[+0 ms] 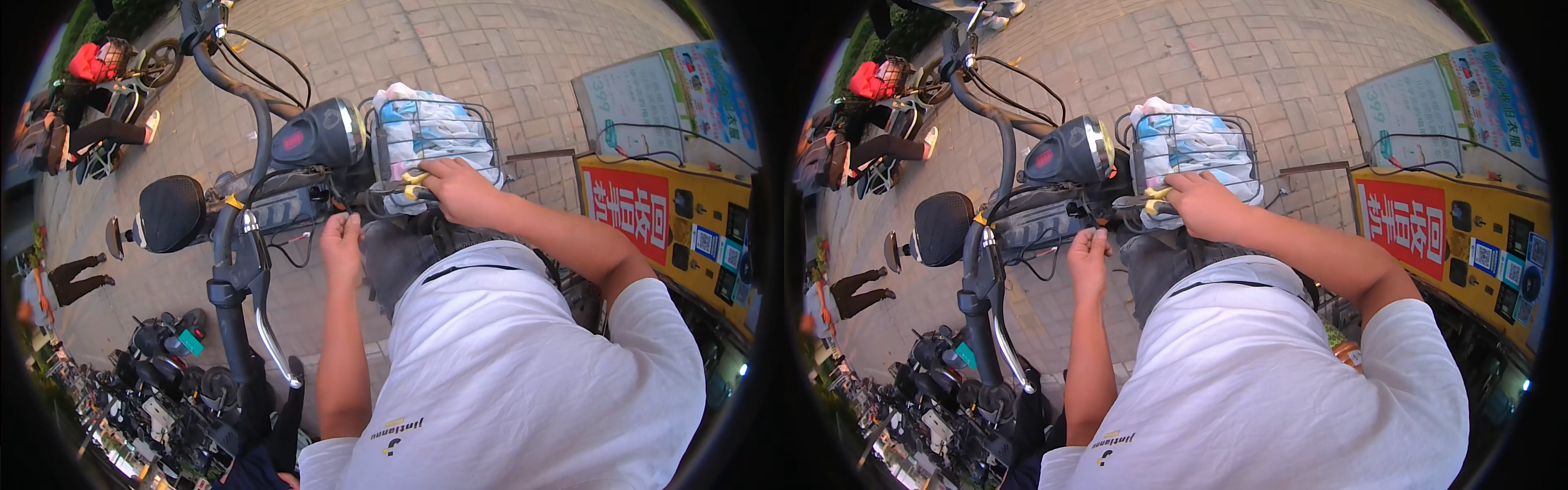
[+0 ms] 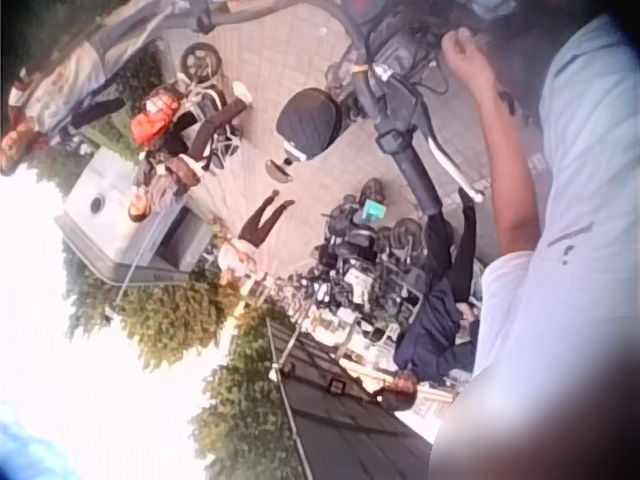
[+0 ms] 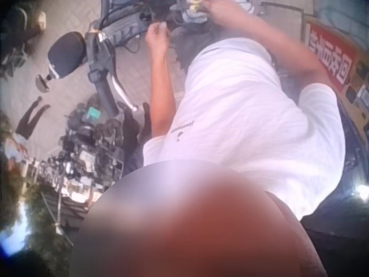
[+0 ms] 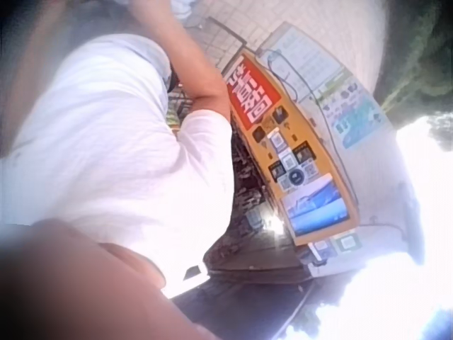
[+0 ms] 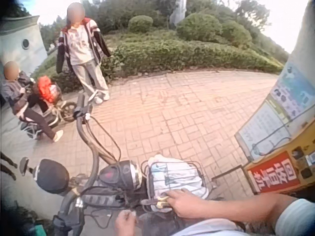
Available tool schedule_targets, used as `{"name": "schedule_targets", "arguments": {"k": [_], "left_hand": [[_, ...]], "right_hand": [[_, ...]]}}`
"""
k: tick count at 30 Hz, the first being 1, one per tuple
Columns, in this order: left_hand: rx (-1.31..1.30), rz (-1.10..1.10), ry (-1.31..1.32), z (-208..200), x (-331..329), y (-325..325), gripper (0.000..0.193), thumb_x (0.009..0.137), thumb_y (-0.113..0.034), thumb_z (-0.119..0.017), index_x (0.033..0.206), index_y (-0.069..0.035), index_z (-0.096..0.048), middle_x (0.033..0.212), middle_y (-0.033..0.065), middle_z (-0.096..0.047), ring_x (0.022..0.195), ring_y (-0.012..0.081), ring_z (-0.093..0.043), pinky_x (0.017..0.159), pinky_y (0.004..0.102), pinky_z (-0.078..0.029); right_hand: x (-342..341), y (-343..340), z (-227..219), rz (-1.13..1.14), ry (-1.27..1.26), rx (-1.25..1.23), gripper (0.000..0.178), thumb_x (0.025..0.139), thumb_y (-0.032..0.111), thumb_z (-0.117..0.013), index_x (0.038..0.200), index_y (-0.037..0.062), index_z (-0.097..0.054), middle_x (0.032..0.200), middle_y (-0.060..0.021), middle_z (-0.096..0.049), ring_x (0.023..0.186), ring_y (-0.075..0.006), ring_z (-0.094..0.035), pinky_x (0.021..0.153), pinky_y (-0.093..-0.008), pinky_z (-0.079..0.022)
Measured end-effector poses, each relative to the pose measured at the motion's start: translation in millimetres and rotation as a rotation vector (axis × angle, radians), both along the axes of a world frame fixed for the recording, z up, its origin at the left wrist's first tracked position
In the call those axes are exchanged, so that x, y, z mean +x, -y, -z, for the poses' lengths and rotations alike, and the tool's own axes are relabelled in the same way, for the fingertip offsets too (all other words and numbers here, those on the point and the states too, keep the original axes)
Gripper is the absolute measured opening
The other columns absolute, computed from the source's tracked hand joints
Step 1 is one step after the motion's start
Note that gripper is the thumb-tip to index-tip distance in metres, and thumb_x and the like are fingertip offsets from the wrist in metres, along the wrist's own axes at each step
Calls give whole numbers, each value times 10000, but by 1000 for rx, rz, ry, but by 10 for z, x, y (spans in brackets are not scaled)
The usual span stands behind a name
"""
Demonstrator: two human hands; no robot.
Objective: The person uses pliers to strip and twist wires on an electric scooter's handlebar assembly. They repeatedly cut insulation, expose conductors, and join wires by hand, occasionally adjusting the bundle and checking connections.
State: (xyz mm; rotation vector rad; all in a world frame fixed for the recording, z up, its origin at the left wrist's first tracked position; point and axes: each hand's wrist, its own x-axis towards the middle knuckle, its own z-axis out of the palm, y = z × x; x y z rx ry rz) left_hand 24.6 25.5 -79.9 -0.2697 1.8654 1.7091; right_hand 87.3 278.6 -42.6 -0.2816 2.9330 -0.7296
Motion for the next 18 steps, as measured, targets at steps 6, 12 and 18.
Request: {"name": "schedule_targets", "arguments": {"k": [6,12,18], "left_hand": [[86,-38,-112,-119,-113,5,96,956,-109,-593,983,-19,-612,790,-14,-572,710,51,-486,648,212,-401],[29,8,-180,-95,-156,-51,96,956,-120,-601,975,-26,-612,827,-26,-589,723,41,-472,667,201,-397],[60,17,-195,-58,-192,-36,100,955,-126,-605,974,-28,-612,840,-26,-599,734,38,-479,678,194,-404]], "right_hand": [[-303,174,-25,-97,-198,251,242,719,124,-634,927,7,-673,1274,-139,-525,1166,-286,-489,897,-529,-425],[-520,167,-150,-198,-252,386,202,792,170,-606,909,22,-678,1345,-130,-489,1232,-302,-452,946,-557,-397],[-521,170,-64,-207,-214,362,208,789,163,-602,910,13,-679,1343,-144,-480,1224,-312,-453,944,-600,-386]]}}
